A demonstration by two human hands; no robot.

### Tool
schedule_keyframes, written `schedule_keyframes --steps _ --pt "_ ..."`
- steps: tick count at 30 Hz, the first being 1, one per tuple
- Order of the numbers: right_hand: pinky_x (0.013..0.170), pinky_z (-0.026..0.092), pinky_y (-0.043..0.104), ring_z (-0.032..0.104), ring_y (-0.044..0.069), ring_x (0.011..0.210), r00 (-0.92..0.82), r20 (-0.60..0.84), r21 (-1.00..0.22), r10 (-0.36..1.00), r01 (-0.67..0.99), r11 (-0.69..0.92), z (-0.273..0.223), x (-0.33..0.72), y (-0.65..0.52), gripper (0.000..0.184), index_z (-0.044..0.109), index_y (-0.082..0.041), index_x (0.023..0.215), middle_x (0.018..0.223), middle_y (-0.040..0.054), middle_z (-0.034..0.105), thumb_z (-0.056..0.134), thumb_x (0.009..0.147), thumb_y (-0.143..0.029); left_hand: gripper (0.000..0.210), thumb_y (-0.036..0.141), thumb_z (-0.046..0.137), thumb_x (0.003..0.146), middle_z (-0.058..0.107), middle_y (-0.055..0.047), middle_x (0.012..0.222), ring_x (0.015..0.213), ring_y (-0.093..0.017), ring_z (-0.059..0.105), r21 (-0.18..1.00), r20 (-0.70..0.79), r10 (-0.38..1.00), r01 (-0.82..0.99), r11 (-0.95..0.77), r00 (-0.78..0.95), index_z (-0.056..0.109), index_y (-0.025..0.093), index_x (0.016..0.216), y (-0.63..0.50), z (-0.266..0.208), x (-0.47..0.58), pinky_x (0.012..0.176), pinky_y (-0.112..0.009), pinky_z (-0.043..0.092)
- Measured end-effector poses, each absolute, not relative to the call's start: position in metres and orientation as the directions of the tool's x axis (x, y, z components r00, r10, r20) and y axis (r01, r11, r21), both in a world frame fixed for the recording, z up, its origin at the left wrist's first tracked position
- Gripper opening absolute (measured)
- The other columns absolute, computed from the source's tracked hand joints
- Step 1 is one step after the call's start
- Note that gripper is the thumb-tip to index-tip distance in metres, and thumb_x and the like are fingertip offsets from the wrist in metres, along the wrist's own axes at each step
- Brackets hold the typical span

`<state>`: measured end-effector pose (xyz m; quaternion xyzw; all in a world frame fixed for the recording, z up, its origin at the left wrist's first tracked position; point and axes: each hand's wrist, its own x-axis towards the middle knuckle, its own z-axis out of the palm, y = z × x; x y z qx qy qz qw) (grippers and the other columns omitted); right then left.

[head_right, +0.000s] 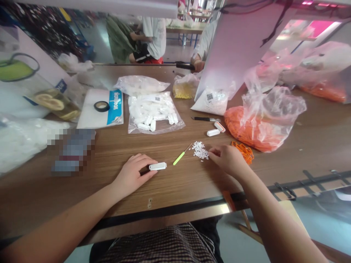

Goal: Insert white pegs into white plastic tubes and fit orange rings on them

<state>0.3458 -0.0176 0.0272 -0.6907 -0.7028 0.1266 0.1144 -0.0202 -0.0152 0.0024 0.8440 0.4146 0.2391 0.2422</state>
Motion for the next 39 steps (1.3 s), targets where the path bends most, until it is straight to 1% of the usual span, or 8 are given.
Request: schedule_keyframes --steps 7,12,17,21,26,30,33,39 --pt "0.066 0.047 0.028 0.070 0.021 0.077 -0.037 -0.049 -0.368 0.998 0.930 0.017 0.026 0.352 -0.016 0.021 0.078 -0.025 0.080 0.085 -0.0010 0.078 0.059 0.081 -0.035 0.019 0.027 0.070 0.087 0.070 0.000 0.102 0.093 -0.021 0.061 0.608 0.207 0.820 0.586 -0.535 0.534 0.067 0.027 0.105 -0.016 0.003 -0.021 0.084 -0.041 0.044" --pt "0.068 0.048 0.029 0.070 0.021 0.078 -0.027 -0.069 -0.402 0.997 0.915 -0.003 0.026 0.353 -0.015 0.021 0.078 -0.025 0.079 0.084 -0.0010 0.078 0.060 0.081 -0.036 0.018 0.026 0.069 0.087 0.069 0.000 0.101 0.094 -0.021 0.061 0.606 0.201 0.817 0.587 -0.537 0.540 0.066 0.027 0.105 -0.018 0.003 -0.019 0.084 -0.041 0.044" --pt "0.062 0.046 0.028 0.067 0.020 0.069 0.050 -0.105 -0.377 0.993 0.922 -0.086 0.024 0.347 -0.017 0.021 0.077 -0.023 0.078 0.073 -0.0004 0.074 0.061 0.077 -0.037 0.019 0.027 0.069 0.087 0.069 0.000 0.100 0.094 -0.021 0.061 0.606 0.198 0.815 0.586 -0.539 0.545 0.066 0.027 0.105 -0.022 0.002 -0.014 0.083 -0.040 0.043" --pt "0.057 0.044 0.028 0.065 0.020 0.063 0.075 -0.142 -0.450 0.987 0.883 -0.132 0.024 0.348 -0.017 0.023 0.074 -0.021 0.073 0.066 0.0008 0.071 0.063 0.075 -0.042 0.019 0.028 0.069 0.087 0.068 -0.001 0.101 0.093 -0.022 0.061 0.608 0.189 0.816 0.587 -0.534 0.546 0.065 0.027 0.106 -0.024 0.002 -0.013 0.083 -0.041 0.043" --pt "0.048 0.040 0.026 0.058 0.016 0.052 0.163 -0.002 -0.556 0.987 0.820 -0.136 0.043 0.329 -0.022 0.029 0.069 -0.020 0.067 0.057 0.0011 0.065 0.069 0.073 -0.049 0.038 0.031 0.077 0.079 0.068 -0.002 0.102 0.095 -0.023 0.061 0.659 0.167 0.844 0.579 -0.480 0.509 0.061 0.026 0.113 -0.026 0.006 -0.014 0.087 -0.042 0.044" --pt "0.059 0.047 0.026 0.063 0.016 0.065 -0.121 -0.005 -0.709 0.993 0.700 0.082 0.061 0.266 -0.029 0.020 0.071 -0.021 0.078 0.074 0.0028 0.071 0.066 0.081 -0.040 0.018 0.021 0.073 0.080 0.068 0.001 0.091 0.087 -0.020 0.061 0.662 0.126 0.868 0.611 -0.434 0.480 0.061 0.023 0.094 -0.026 0.008 -0.013 0.083 -0.040 0.043" --pt "0.062 0.045 0.026 0.058 0.013 0.063 -0.352 -0.008 -0.681 0.936 0.687 0.252 0.063 0.214 -0.028 0.014 0.069 -0.021 0.077 0.073 0.0009 0.068 0.061 0.085 -0.029 0.012 0.022 0.071 0.082 0.067 0.002 0.086 0.082 -0.019 0.059 0.660 0.143 0.861 0.601 -0.451 0.489 0.062 0.023 0.090 -0.025 0.005 -0.013 0.080 -0.038 0.041" --pt "0.063 0.041 0.027 0.055 0.012 0.061 -0.434 -0.032 -0.635 0.900 0.705 0.317 0.045 0.179 -0.016 0.007 0.068 -0.020 0.074 0.069 -0.0002 0.064 0.064 0.079 -0.017 0.015 0.027 0.073 0.081 0.064 0.002 0.079 0.078 -0.018 0.058 0.660 0.164 0.868 0.602 -0.450 0.469 0.059 0.021 0.084 -0.024 0.003 -0.012 0.077 -0.036 0.041"
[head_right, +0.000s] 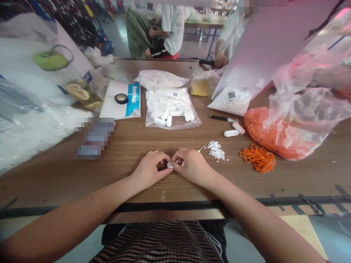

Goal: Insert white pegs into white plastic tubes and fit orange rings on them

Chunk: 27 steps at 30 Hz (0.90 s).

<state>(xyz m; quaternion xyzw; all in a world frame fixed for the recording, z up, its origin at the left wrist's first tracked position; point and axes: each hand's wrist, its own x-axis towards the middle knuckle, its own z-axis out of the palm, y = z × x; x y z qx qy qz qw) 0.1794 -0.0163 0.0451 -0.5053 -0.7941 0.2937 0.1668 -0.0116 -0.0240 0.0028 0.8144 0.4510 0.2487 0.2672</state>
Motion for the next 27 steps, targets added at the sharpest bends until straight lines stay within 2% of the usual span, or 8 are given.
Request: schedule_keyframes --steps 6,12,14,18,23,25,27 --pt "0.071 0.041 0.031 0.054 0.012 0.062 -0.492 0.044 -0.582 0.870 0.695 0.423 0.038 0.182 -0.015 0.008 0.066 -0.019 0.075 0.069 -0.0009 0.062 0.062 0.082 -0.016 0.015 0.029 0.071 0.083 0.065 0.001 0.081 0.080 -0.019 0.060 0.658 0.168 0.865 0.600 -0.456 0.473 0.059 0.021 0.084 -0.024 0.002 -0.011 0.079 -0.038 0.042" --pt "0.072 0.036 0.034 0.053 0.015 0.067 -0.651 0.116 -0.322 0.750 0.690 0.649 0.046 0.180 -0.022 0.024 0.068 -0.019 0.076 0.072 0.0031 0.063 0.051 0.091 -0.019 0.014 0.028 0.072 0.082 0.066 0.001 0.081 0.082 -0.020 0.061 0.662 0.156 0.875 0.609 -0.437 0.459 0.060 0.021 0.085 -0.025 0.003 -0.010 0.080 -0.039 0.043" --pt "0.072 0.035 0.035 0.053 0.017 0.069 -0.661 0.125 -0.270 0.740 0.695 0.666 0.046 0.183 -0.025 0.026 0.070 -0.019 0.080 0.072 0.0037 0.063 0.048 0.094 -0.020 0.014 0.029 0.072 0.082 0.066 0.001 0.081 0.081 -0.020 0.061 0.663 0.150 0.878 0.612 -0.430 0.455 0.060 0.021 0.084 -0.025 0.004 -0.010 0.081 -0.040 0.043" --pt "0.074 0.035 0.035 0.054 0.019 0.073 -0.634 0.187 -0.255 0.751 0.707 0.660 0.041 0.187 -0.030 0.026 0.072 -0.020 0.094 0.073 0.0040 0.064 0.046 0.096 -0.022 0.015 0.029 0.072 0.082 0.066 0.001 0.080 0.080 -0.020 0.061 0.653 0.161 0.882 0.622 -0.432 0.444 0.060 0.021 0.085 -0.025 0.002 -0.009 0.079 -0.039 0.042" --pt "0.072 0.035 0.037 0.053 0.020 0.071 -0.678 0.188 -0.109 0.711 0.705 0.701 0.036 0.178 -0.039 0.024 0.071 -0.018 0.083 0.072 0.0063 0.065 0.050 0.093 -0.022 0.013 0.024 0.073 0.080 0.065 0.002 0.079 0.078 -0.019 0.060 0.663 0.154 0.882 0.615 -0.427 0.446 0.060 0.021 0.083 -0.025 0.003 -0.010 0.078 -0.038 0.042" --pt "0.071 0.036 0.037 0.054 0.020 0.071 -0.666 0.198 -0.134 0.719 0.708 0.693 0.039 0.178 -0.039 0.023 0.072 -0.018 0.085 0.071 0.0063 0.066 0.050 0.092 -0.023 0.012 0.024 0.072 0.080 0.066 0.002 0.079 0.078 -0.019 0.059 0.668 0.143 0.887 0.618 -0.414 0.440 0.061 0.021 0.083 -0.025 0.004 -0.010 0.078 -0.037 0.042" --pt "0.072 0.039 0.035 0.056 0.019 0.071 -0.586 0.230 -0.264 0.777 0.731 0.629 0.042 0.190 -0.031 0.024 0.074 -0.020 0.090 0.072 0.0051 0.068 0.050 0.092 -0.025 0.011 0.025 0.072 0.081 0.066 0.002 0.079 0.078 -0.019 0.059 0.672 0.136 0.887 0.617 -0.410 0.441 0.061 0.022 0.083 -0.025 0.004 -0.010 0.079 -0.037 0.042"
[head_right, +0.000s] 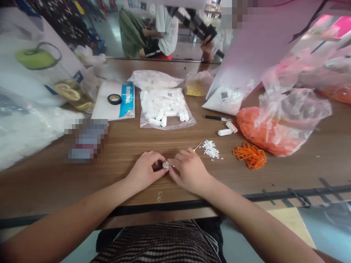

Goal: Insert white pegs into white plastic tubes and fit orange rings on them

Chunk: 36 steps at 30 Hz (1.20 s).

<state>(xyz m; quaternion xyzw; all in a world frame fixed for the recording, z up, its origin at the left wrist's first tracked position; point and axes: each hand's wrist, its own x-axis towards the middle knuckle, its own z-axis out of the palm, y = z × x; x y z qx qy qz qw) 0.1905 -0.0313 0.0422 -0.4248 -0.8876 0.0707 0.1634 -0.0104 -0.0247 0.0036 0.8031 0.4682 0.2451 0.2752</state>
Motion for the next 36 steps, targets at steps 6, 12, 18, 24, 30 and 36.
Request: schedule_keyframes --steps 6,12,18,24,30,36 --pt "0.068 0.047 0.032 0.064 0.020 0.072 -0.102 0.105 -0.312 0.989 0.941 0.130 0.042 0.295 0.029 0.021 0.076 -0.021 0.083 0.079 0.0049 0.073 0.059 0.081 -0.033 0.011 0.024 0.072 0.080 0.065 0.002 0.079 0.076 -0.019 0.058 0.664 0.141 0.879 0.615 -0.426 0.456 0.062 0.023 0.084 -0.024 0.002 -0.011 0.079 -0.038 0.042" --pt "0.080 0.051 0.033 0.068 0.022 0.087 -0.268 -0.018 -0.369 0.963 0.897 0.243 0.029 0.338 0.056 0.025 0.076 -0.022 0.089 0.093 0.0046 0.075 0.055 0.080 -0.034 0.012 0.023 0.073 0.079 0.064 0.002 0.079 0.075 -0.019 0.057 0.663 0.124 0.882 0.623 -0.415 0.455 0.062 0.022 0.084 -0.023 0.004 -0.011 0.077 -0.037 0.040" --pt "0.072 0.047 0.031 0.065 0.020 0.077 -0.224 -0.040 -0.228 0.974 0.951 0.209 0.027 0.338 0.050 0.023 0.074 -0.021 0.087 0.084 0.0036 0.074 0.054 0.080 -0.030 0.013 0.022 0.073 0.079 0.064 0.002 0.079 0.076 -0.019 0.057 0.652 0.129 0.879 0.629 -0.424 0.459 0.061 0.022 0.084 -0.023 0.004 -0.011 0.077 -0.036 0.040" --pt "0.067 0.047 0.028 0.062 0.016 0.067 -0.206 -0.043 -0.339 0.978 0.923 0.180 0.029 0.347 0.048 0.027 0.076 -0.022 0.093 0.076 0.0005 0.073 0.055 0.083 -0.037 0.013 0.022 0.072 0.079 0.065 0.002 0.080 0.075 -0.018 0.057 0.655 0.149 0.877 0.619 -0.434 0.457 0.060 0.022 0.084 -0.024 0.003 -0.011 0.077 -0.036 0.041" --pt "0.069 0.048 0.029 0.063 0.018 0.073 -0.360 -0.023 -0.382 0.933 0.865 0.324 0.021 0.347 0.055 0.028 0.078 -0.023 0.089 0.086 0.0028 0.074 0.055 0.085 -0.039 0.012 0.023 0.072 0.080 0.063 0.003 0.078 0.073 -0.017 0.055 0.654 0.129 0.882 0.630 -0.420 0.454 0.061 0.022 0.084 -0.024 0.003 -0.011 0.076 -0.035 0.039" --pt "0.058 0.045 0.028 0.058 0.016 0.059 -0.165 -0.031 -0.397 0.986 0.907 0.139 0.020 0.355 0.047 0.028 0.078 -0.021 0.087 0.068 0.0009 0.071 0.058 0.081 -0.040 0.011 0.023 0.071 0.080 0.064 0.002 0.080 0.074 -0.018 0.055 0.658 0.130 0.879 0.623 -0.422 0.458 0.061 0.022 0.085 -0.023 0.003 -0.012 0.077 -0.035 0.039"
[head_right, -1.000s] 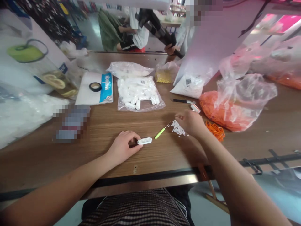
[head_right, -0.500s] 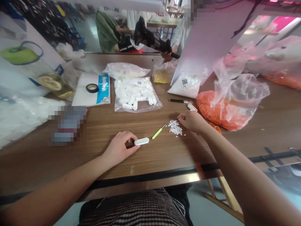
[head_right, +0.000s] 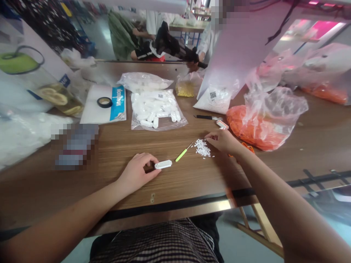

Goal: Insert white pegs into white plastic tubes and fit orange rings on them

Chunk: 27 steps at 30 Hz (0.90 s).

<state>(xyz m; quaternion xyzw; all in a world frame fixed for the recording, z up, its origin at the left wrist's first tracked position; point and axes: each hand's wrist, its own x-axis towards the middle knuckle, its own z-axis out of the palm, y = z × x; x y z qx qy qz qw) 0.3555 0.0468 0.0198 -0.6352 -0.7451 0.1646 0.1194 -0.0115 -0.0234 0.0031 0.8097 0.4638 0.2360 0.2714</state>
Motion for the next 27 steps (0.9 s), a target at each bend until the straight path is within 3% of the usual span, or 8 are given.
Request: schedule_keyframes --steps 4,9,16,19,21,24,27 --pt "0.056 0.045 0.028 0.060 0.016 0.060 -0.109 -0.029 -0.429 0.994 0.899 0.086 0.022 0.356 0.044 0.031 0.077 -0.020 0.091 0.068 0.0016 0.071 0.058 0.080 -0.042 0.011 0.023 0.071 0.080 0.065 0.002 0.080 0.074 -0.018 0.056 0.654 0.132 0.877 0.624 -0.428 0.463 0.061 0.022 0.084 -0.023 0.003 -0.011 0.077 -0.035 0.039" --pt "0.064 0.047 0.029 0.064 0.018 0.069 -0.099 -0.010 -0.459 0.995 0.885 0.083 0.018 0.351 0.043 0.027 0.078 -0.021 0.081 0.075 0.0016 0.075 0.061 0.078 -0.042 0.012 0.023 0.072 0.080 0.064 0.002 0.080 0.074 -0.017 0.056 0.656 0.133 0.875 0.620 -0.430 0.466 0.061 0.021 0.085 -0.023 0.004 -0.011 0.077 -0.035 0.039" --pt "0.060 0.046 0.030 0.064 0.019 0.063 0.003 -0.071 -0.479 0.997 0.877 -0.037 0.023 0.342 0.044 0.018 0.074 -0.020 0.069 0.065 0.0021 0.071 0.067 0.072 -0.037 0.014 0.023 0.072 0.079 0.065 0.002 0.080 0.076 -0.018 0.058 0.646 0.159 0.877 0.624 -0.439 0.453 0.060 0.021 0.084 -0.023 0.005 -0.010 0.078 -0.035 0.040" --pt "0.058 0.046 0.029 0.063 0.019 0.062 0.039 -0.043 -0.538 0.998 0.841 -0.056 0.040 0.318 0.033 0.021 0.075 -0.019 0.076 0.067 0.0032 0.072 0.068 0.074 -0.039 0.013 0.022 0.072 0.079 0.065 0.002 0.081 0.077 -0.018 0.058 0.657 0.157 0.876 0.614 -0.438 0.456 0.059 0.021 0.083 -0.024 0.005 -0.010 0.078 -0.036 0.040" --pt "0.059 0.046 0.029 0.063 0.017 0.065 -0.051 0.019 -0.595 0.999 0.802 0.052 0.052 0.290 0.019 0.025 0.075 -0.021 0.080 0.074 0.0035 0.072 0.067 0.079 -0.044 0.013 0.022 0.071 0.079 0.065 0.002 0.081 0.077 -0.017 0.058 0.665 0.156 0.877 0.608 -0.434 0.455 0.060 0.021 0.083 -0.024 0.005 -0.010 0.078 -0.036 0.040" --pt "0.067 0.048 0.029 0.062 0.015 0.072 -0.350 0.073 -0.680 0.934 0.667 0.303 0.060 0.239 -0.004 0.018 0.074 -0.023 0.081 0.081 0.0025 0.070 0.064 0.086 -0.038 0.012 0.022 0.071 0.079 0.064 0.002 0.080 0.077 -0.017 0.058 0.672 0.159 0.877 0.601 -0.433 0.454 0.060 0.021 0.084 -0.024 0.004 -0.010 0.079 -0.036 0.040" --pt "0.070 0.046 0.030 0.060 0.013 0.071 -0.480 0.081 -0.702 0.873 0.594 0.392 0.051 0.200 -0.017 0.014 0.071 -0.022 0.082 0.077 0.0010 0.066 0.062 0.089 -0.030 0.013 0.025 0.071 0.080 0.063 0.002 0.078 0.076 -0.017 0.057 0.676 0.175 0.871 0.587 -0.445 0.460 0.060 0.021 0.084 -0.023 0.002 -0.011 0.079 -0.036 0.040"
